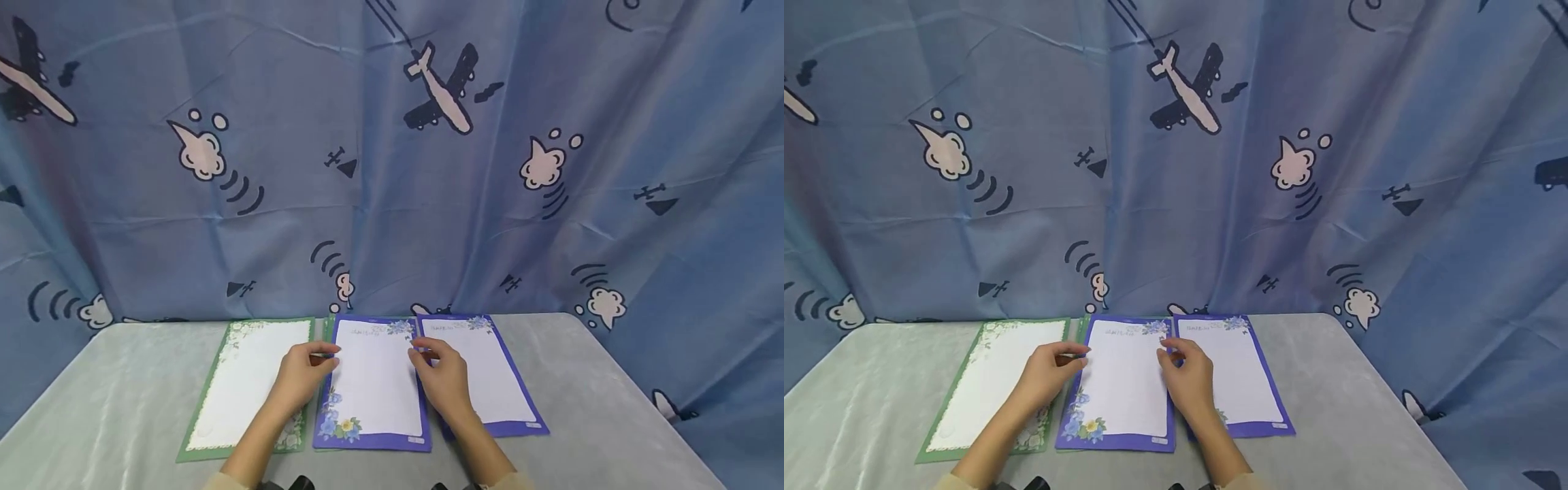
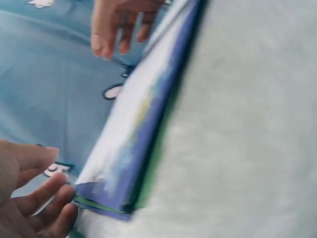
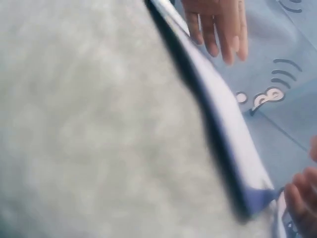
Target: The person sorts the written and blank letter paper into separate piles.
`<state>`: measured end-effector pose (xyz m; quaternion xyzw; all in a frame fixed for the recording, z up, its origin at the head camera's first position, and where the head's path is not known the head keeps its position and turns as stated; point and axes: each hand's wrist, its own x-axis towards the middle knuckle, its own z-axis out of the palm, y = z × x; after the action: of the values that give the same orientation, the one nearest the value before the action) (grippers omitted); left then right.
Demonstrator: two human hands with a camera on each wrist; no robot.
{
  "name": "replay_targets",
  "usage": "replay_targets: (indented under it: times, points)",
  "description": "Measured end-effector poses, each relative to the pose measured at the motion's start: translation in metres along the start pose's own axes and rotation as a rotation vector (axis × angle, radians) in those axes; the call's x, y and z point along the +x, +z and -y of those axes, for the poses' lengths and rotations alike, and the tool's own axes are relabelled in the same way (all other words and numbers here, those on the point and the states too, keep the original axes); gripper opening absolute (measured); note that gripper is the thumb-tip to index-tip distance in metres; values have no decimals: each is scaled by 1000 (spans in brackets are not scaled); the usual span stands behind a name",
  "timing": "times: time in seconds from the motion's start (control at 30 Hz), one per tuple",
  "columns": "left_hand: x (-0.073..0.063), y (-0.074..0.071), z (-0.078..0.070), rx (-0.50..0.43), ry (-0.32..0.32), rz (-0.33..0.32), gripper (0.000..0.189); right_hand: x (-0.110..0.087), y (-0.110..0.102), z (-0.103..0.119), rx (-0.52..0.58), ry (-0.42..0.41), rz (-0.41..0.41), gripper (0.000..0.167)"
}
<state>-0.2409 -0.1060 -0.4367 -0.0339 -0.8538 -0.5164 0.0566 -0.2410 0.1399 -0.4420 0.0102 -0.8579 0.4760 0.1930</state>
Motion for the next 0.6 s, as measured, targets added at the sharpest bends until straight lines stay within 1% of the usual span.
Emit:
replay_targets:
  times: [0.1,0.23,0.3,0.4,0.5,0.6]
  points:
    - [-2,8,5,34,14,-13,16,-2,5,-7,-23,1,-22,17]
    - [-2,13,10,97,56,-60,15,-2,8,-11,-57,19,-41,17]
    - [-3,15,11,126,68,-84,16,-2,8,-12,-75,29,-34,17]
    - [-4,16,14,150,81,-97,18,-3,8,-13,-98,41,-3,16]
    - [-5,17,17,158,99,-105,19,-4,8,-15,-117,29,20,14]
    - [-6,17,19,161,117,-109,19,-5,9,-17,-128,21,21,13]
